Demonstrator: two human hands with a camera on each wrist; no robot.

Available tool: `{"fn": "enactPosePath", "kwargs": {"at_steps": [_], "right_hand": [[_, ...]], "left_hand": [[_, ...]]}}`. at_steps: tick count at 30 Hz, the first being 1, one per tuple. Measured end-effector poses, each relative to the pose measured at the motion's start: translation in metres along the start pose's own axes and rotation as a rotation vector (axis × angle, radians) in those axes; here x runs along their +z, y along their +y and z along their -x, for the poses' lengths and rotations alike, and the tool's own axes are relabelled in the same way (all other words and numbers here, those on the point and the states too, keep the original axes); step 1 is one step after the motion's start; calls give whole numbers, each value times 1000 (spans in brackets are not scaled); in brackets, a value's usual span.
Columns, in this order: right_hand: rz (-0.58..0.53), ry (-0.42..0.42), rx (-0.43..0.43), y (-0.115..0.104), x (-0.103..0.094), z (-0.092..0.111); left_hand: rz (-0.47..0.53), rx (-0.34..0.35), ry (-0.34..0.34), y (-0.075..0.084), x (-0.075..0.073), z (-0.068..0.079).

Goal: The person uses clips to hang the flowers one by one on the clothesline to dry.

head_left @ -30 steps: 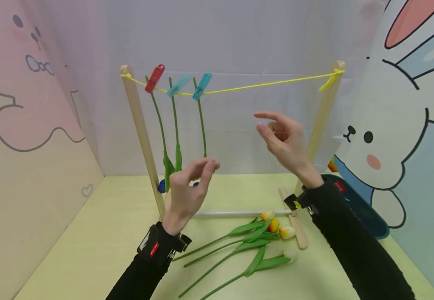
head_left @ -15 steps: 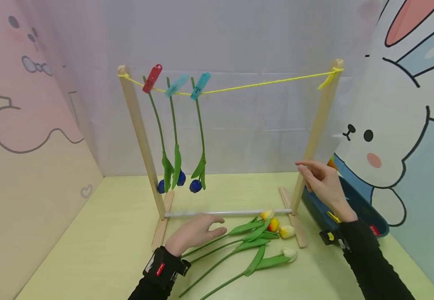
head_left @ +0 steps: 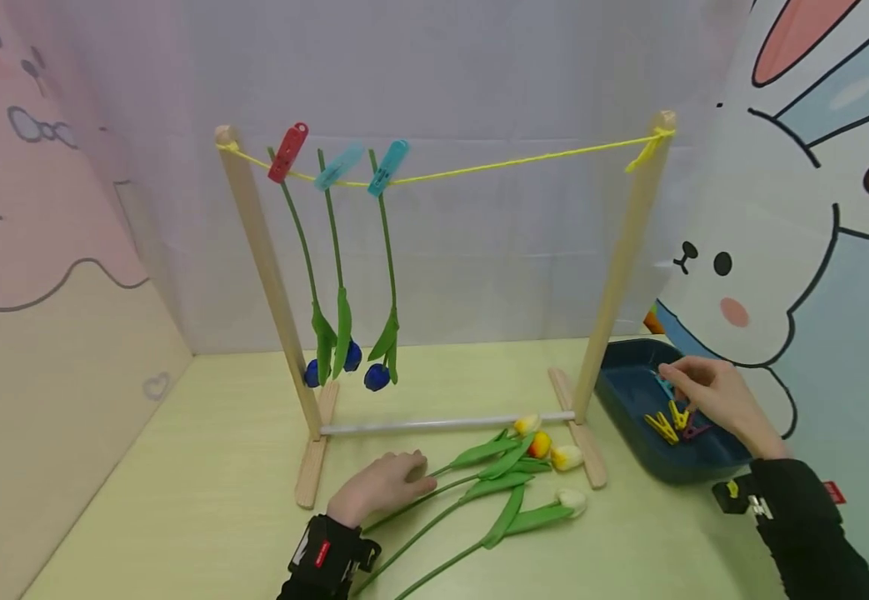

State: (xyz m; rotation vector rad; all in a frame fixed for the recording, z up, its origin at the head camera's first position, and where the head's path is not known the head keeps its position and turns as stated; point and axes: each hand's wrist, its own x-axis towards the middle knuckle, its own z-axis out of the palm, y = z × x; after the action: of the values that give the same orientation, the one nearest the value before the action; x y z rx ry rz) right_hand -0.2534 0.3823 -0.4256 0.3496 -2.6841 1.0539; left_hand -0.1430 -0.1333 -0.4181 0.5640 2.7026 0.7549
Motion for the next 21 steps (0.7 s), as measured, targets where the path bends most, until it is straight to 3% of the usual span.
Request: {"fn": "enactPosePath", "kwargs": {"at_steps": [5, 8, 11, 21], "right_hand": [[102, -117, 18, -60, -19, 13], [189, -158, 30, -77, -22, 15], [261, -224, 42, -79, -20, 13], [334, -465, 137, -67, 0, 12]], "left_hand": [[12, -22, 11, 0, 0, 2], [24, -32, 10, 0, 0, 2], [25, -33, 7, -1, 0, 2], [11, -4, 17, -2, 2, 2]]}}
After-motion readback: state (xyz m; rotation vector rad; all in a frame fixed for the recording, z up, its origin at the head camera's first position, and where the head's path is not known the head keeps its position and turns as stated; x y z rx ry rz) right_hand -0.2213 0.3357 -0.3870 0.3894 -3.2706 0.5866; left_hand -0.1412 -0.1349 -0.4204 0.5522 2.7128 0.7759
